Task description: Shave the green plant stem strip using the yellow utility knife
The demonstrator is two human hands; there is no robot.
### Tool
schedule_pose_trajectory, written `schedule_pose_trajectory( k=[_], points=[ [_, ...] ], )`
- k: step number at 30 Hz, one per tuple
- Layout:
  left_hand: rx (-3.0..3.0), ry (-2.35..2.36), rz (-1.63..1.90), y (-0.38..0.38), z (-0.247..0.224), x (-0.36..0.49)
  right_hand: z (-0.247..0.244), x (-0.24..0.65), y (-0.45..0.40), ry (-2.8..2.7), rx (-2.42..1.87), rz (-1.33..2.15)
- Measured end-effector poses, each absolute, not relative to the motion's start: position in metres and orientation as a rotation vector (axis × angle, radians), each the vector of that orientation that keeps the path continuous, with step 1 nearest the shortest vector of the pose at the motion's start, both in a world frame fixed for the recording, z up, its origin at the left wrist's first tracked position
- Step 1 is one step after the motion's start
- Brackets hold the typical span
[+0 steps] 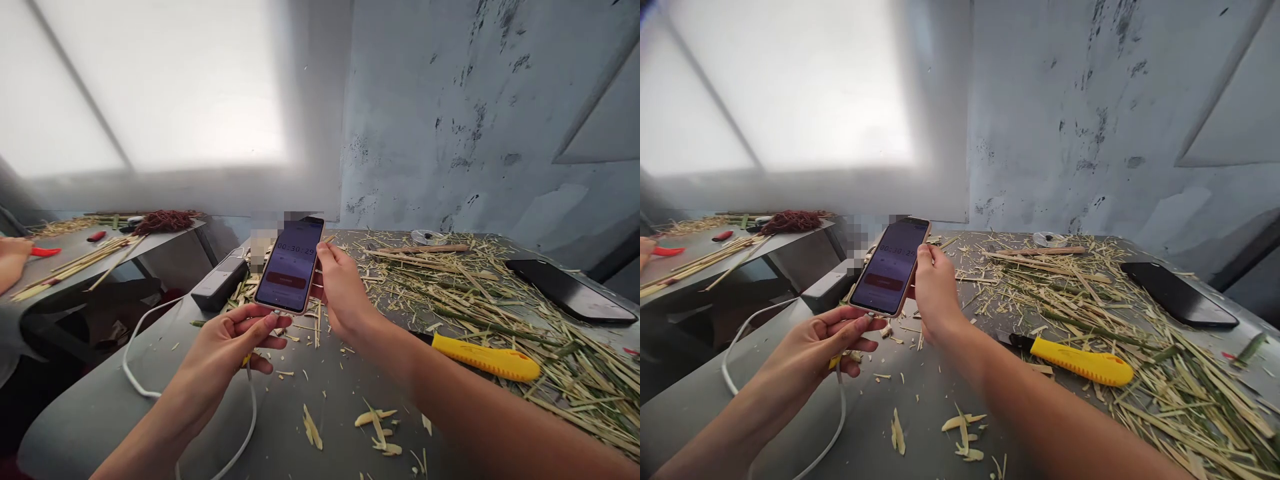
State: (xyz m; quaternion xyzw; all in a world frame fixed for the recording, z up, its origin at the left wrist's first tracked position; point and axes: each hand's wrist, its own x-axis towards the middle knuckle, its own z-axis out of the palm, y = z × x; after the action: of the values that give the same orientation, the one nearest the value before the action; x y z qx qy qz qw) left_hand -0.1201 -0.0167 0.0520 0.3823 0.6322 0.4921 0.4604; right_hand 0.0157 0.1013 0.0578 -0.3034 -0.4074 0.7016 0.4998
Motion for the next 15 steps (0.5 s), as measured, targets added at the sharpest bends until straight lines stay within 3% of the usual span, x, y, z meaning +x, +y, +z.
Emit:
schedule_pose_trajectory(
  k=[7, 15],
  points=[
    [0.941, 1.556, 1.37, -0.009, 0.051, -0.113, 0.06, 0.017, 0.098, -0.994, -0.704, 1.602],
    [1.063, 1.526, 1.292, 0.002, 0.056, -0.109, 0.057, 0.019, 0.105, -1.03, -0.647, 1.574]
  ],
)
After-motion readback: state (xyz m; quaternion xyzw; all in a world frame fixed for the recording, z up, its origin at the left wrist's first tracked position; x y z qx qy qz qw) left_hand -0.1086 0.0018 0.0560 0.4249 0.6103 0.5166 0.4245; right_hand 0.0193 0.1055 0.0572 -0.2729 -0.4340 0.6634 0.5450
